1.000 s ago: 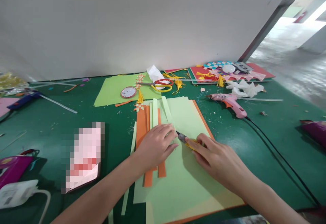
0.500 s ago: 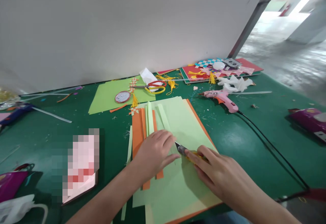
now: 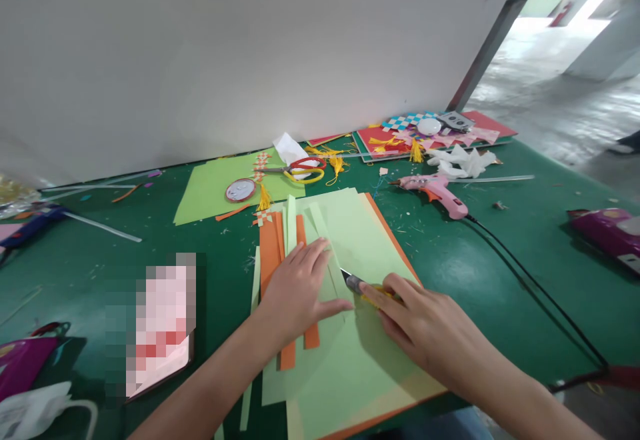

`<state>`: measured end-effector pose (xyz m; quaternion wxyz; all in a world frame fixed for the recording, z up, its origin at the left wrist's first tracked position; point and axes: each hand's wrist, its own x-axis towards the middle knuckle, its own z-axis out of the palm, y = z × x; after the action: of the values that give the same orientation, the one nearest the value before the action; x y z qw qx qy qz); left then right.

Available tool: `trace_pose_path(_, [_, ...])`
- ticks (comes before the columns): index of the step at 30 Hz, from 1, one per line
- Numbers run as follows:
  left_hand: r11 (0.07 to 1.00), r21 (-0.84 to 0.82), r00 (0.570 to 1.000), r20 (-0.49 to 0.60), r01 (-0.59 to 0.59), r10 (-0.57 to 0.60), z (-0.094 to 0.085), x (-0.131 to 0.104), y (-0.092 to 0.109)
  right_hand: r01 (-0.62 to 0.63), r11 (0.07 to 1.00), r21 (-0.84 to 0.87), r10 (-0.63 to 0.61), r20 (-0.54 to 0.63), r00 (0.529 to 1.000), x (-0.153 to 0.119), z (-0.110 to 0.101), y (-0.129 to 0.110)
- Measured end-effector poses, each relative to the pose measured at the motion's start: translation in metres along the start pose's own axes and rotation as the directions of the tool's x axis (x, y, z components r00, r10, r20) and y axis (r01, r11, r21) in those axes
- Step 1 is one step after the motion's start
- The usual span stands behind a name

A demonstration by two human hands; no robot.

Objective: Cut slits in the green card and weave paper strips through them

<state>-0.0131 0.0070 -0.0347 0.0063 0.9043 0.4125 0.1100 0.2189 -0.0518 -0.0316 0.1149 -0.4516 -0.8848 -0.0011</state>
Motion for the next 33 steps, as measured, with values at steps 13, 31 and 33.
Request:
trace_pose_path(13, [1.000, -0.004, 1.000, -0.027, -0.011, 0.011, 0.001, 0.000, 0.000, -0.044, 0.998, -0.037, 0.043, -0.030, 0.999, 0.022, 0.005, 0.006])
trace_pose_path(31, [0.994, 0.005, 0.993, -0.040, -0.113, 0.113, -0.005, 0.000, 0.005, 0.019, 1.000, -0.024, -0.019, 0.005, 1.000, -0.008, 0.001, -0.008])
trace_pose_path(33, [0.998, 0.007, 0.998, -0.010, -0.065, 0.065, -0.003, 0.000, 0.002, 0.017, 1.000, -0.017, -0.017, -0.006, 1.000, -0.008, 0.001, -0.008])
